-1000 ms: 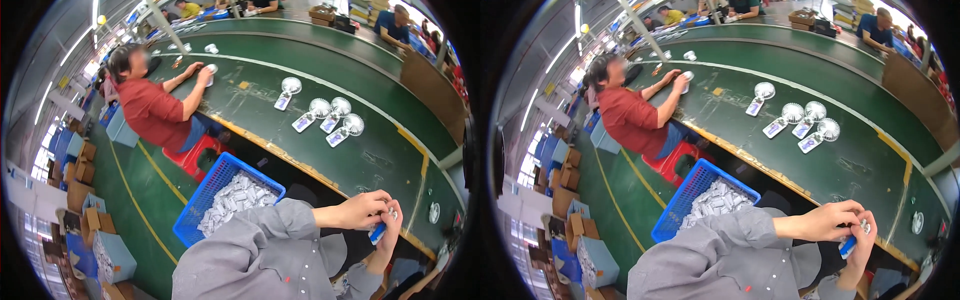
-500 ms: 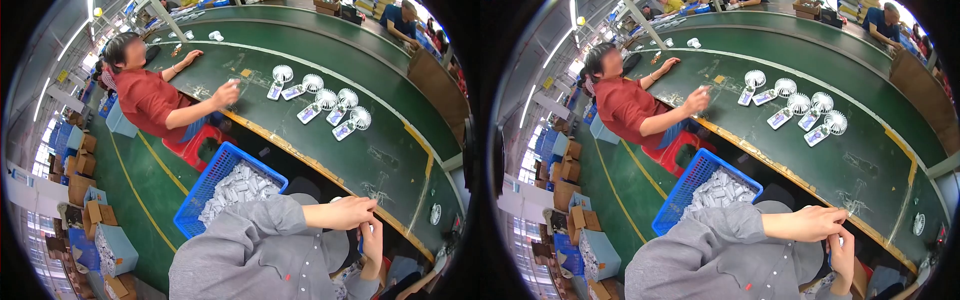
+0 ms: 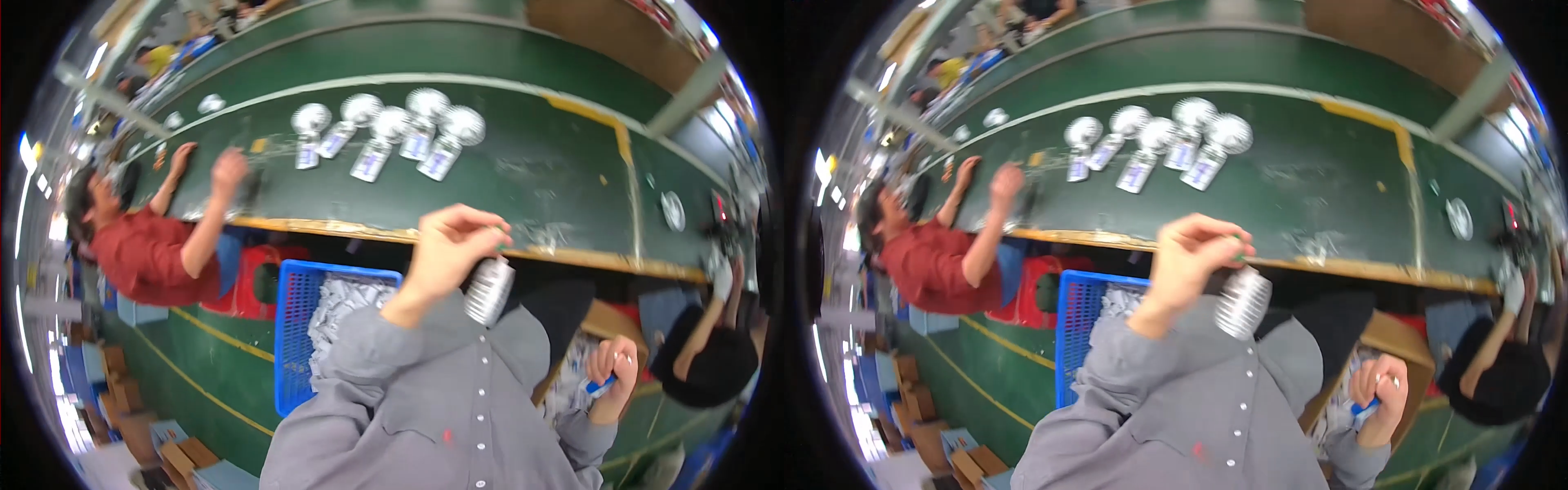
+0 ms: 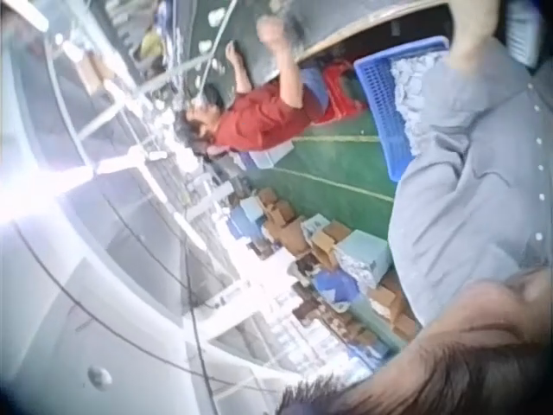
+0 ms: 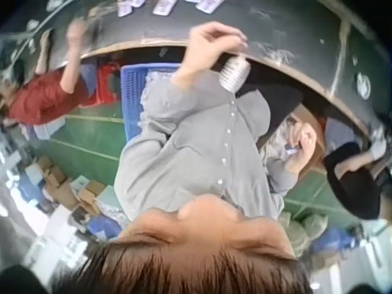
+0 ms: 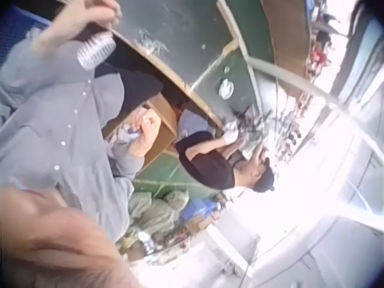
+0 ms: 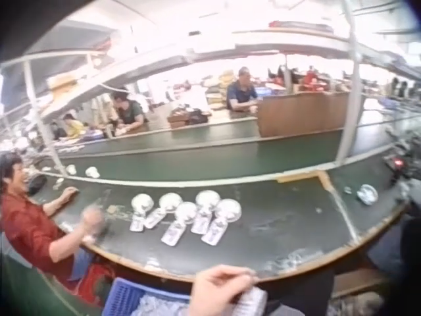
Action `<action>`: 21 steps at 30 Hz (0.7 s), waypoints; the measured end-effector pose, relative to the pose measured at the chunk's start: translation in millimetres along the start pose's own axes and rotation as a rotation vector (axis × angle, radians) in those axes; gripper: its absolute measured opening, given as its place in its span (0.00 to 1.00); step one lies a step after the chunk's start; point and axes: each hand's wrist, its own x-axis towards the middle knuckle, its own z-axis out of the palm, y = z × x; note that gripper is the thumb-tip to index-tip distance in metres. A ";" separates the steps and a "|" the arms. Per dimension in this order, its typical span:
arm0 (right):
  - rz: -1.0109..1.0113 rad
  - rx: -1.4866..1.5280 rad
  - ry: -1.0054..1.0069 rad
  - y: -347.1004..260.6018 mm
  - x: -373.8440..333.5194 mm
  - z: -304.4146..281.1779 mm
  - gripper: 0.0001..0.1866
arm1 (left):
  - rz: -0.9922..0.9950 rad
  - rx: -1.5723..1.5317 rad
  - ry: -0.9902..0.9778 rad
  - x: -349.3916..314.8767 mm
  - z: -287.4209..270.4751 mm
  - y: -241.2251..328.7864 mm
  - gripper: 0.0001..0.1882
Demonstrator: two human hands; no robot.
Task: The person assembles small portable fans by hand, inserting circuit boards and batteries into the plastic housing.
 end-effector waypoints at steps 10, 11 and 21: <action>0.271 -0.072 0.878 72.0 -188.8 -200.7 0.14 | 0.013 -0.584 -0.095 43.5 16.9 0.7 0.13; 0.284 -0.104 0.889 67.3 -176.7 -190.1 0.14 | -0.029 -0.687 -0.086 45.6 21.9 0.9 0.12; 0.422 -1.106 1.207 159.3 -199.8 -250.8 0.35 | -0.322 -1.074 -0.540 62.2 106.8 -35.0 0.15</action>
